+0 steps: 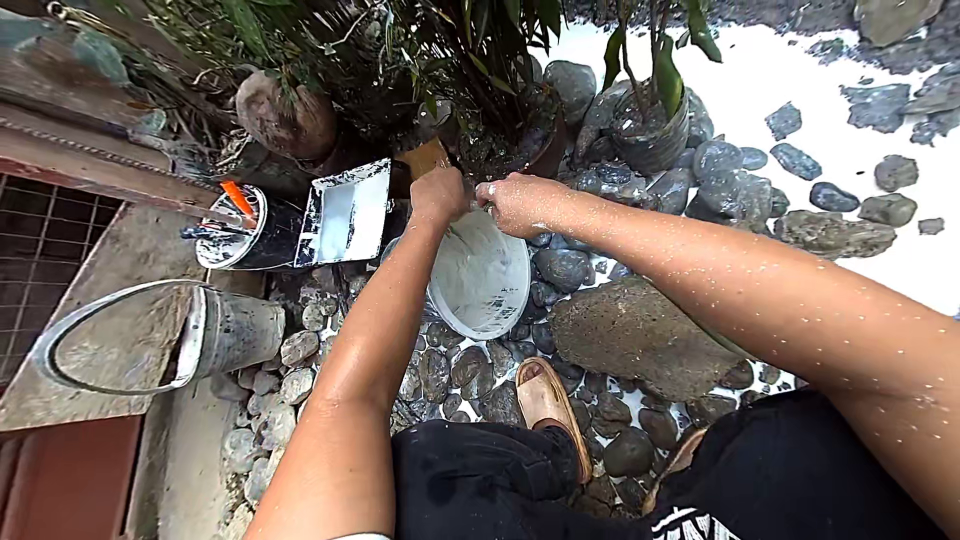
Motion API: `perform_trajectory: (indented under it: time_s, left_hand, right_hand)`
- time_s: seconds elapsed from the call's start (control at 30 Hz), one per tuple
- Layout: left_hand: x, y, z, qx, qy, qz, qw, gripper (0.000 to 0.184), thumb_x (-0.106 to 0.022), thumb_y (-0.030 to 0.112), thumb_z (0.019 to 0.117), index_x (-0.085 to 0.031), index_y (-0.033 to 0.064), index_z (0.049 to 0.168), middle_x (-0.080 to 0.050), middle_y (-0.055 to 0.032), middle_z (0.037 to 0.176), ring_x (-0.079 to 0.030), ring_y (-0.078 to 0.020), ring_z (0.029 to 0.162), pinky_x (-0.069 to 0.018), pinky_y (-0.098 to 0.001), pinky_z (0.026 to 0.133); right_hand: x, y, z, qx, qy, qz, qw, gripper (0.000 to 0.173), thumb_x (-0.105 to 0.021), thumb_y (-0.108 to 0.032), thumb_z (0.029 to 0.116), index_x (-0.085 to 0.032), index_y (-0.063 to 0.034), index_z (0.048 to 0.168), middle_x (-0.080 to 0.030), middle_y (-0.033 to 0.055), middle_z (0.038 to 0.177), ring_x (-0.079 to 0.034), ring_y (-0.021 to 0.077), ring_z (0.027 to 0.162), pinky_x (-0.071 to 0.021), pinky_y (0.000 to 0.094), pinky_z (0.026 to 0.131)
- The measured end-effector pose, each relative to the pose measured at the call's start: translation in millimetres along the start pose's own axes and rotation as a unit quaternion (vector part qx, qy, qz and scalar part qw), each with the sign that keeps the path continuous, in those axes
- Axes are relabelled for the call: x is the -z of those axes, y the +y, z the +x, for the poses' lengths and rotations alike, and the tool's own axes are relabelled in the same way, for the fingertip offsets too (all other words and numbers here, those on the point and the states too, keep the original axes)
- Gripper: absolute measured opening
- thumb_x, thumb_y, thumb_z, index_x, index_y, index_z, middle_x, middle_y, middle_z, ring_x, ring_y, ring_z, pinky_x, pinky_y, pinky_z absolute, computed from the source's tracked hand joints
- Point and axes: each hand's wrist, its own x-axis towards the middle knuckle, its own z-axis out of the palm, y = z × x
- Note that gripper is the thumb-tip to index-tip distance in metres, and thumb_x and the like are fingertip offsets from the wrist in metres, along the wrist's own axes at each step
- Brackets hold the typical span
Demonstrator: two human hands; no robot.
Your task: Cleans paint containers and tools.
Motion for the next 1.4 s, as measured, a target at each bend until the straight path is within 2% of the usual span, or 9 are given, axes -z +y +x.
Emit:
perform_trajectory:
  time_s: [0.13,0.33,0.47,0.63,0.83,1.0,1.17,1.3,1.4]
  left_hand:
    - [7.9,-38.2,-6.5,0.05,0.028,-0.121,0.991,0.055,-0.06,0.051,0.1013,-0.071,-0.0016,0.112,-0.066,-0.0326,0.117,-0.061,-0.052,0.117,-0.0442,-0.0768,0.093]
    - [13.9,-41.2,-23.2,0.034,-0.094,-0.173,0.98,0.033,-0.058,0.022,0.1018,-0.059,-0.0052,0.121,-0.066,-0.026,0.102,-0.067,-0.0366,0.085,-0.0547,-0.0579,0.079]
    - [9.2,-12.1,-39.3,0.126,-0.027,-0.003,0.992,0.052,-0.052,0.038,0.1064,-0.066,-0.0127,0.11,-0.064,-0.0347,0.124,-0.061,-0.0506,0.121,-0.046,-0.0708,0.093]
    - [-28.2,-0.7,-14.7,0.137,0.028,0.034,0.99,0.066,-0.049,0.005,0.1018,-0.025,0.0038,0.163,-0.027,-0.0374,0.16,-0.053,-0.0617,0.121,-0.0448,-0.0734,0.093]
    - [-0.5,-31.7,-37.8,0.109,0.044,-0.067,0.991,0.03,-0.061,0.008,0.0968,-0.062,-0.0171,0.113,-0.062,-0.039,0.121,-0.061,-0.056,0.116,-0.0489,-0.0729,0.091]
    - [-9.7,-110.0,-64.9,0.176,0.132,-0.25,0.943,0.053,-0.061,0.003,0.0901,-0.049,-0.0088,0.14,-0.058,-0.0406,0.127,-0.057,-0.0583,0.12,-0.0429,-0.0772,0.095]
    - [-87.4,-136.5,-67.7,0.22,0.153,-0.451,0.851,0.043,-0.05,0.005,0.0948,-0.055,-0.0041,0.137,-0.06,-0.032,0.128,-0.061,-0.0449,0.116,-0.05,-0.0671,0.093]
    - [-129.5,-98.3,-86.5,0.25,0.245,-0.509,0.786,0.051,-0.043,0.038,0.1073,-0.059,0.0041,0.141,-0.034,-0.0205,0.164,-0.029,-0.0404,0.152,-0.0241,-0.0647,0.12]
    - [-135.1,-87.3,-88.0,0.309,0.286,-0.468,0.777,0.049,-0.035,0.034,0.1087,-0.066,0.0048,0.134,-0.044,-0.0197,0.159,-0.027,-0.0443,0.153,-0.02,-0.0666,0.12]
  right_hand:
    - [1.5,7.3,1.4,-0.015,0.028,0.02,0.999,0.037,-0.048,-0.012,0.1057,-0.056,-0.0128,0.142,-0.067,0.0196,0.122,-0.066,0.0396,0.116,-0.0522,0.0635,0.091]
    - [5.0,13.3,8.0,0.041,0.041,0.029,0.998,0.033,-0.047,-0.013,0.1073,-0.061,-0.0102,0.137,-0.069,0.0166,0.122,-0.067,0.0342,0.114,-0.0522,0.0576,0.095]
    - [5.5,3.8,1.9,0.054,0.002,0.017,0.998,0.035,-0.048,-0.013,0.1073,-0.06,-0.0095,0.14,-0.067,0.0161,0.126,-0.066,0.0324,0.116,-0.0512,0.0545,0.097]
    - [5.8,2.8,0.3,0.049,0.027,0.016,0.998,0.033,-0.049,-0.014,0.1064,-0.061,-0.0125,0.137,-0.069,0.0138,0.122,-0.067,0.0307,0.114,-0.0526,0.0542,0.094]
    - [13.3,-6.9,-6.4,0.033,0.045,0.008,0.998,0.03,-0.047,-0.024,0.1098,-0.059,-0.0041,0.129,-0.067,0.0176,0.112,-0.067,0.0333,0.108,-0.0526,0.0551,0.089]
    - [30.2,-17.8,-23.0,0.12,0.02,-0.018,0.992,0.023,-0.048,-0.013,0.1057,-0.068,-0.0022,0.105,-0.064,0.0132,0.094,-0.063,0.0269,0.091,-0.0489,0.0487,0.079]
    - [20.1,-37.8,-27.7,0.145,-0.046,-0.057,0.987,0.024,-0.049,-0.015,0.107,-0.069,-0.0016,0.114,-0.067,0.0147,0.096,-0.066,0.0295,0.093,-0.0513,0.0511,0.08]
    - [-8.4,-14.2,-14.3,0.118,-0.042,-0.053,0.991,0.027,-0.052,-0.02,0.1075,-0.066,-0.0043,0.125,-0.069,0.018,0.104,-0.068,0.0353,0.101,-0.0533,0.0566,0.086]
    - [-28.1,-7.0,-6.2,0.119,-0.051,-0.043,0.991,0.048,-0.053,-0.03,0.1091,-0.05,-0.0144,0.155,-0.07,0.0188,0.118,-0.067,0.0367,0.11,-0.0516,0.0579,0.096]
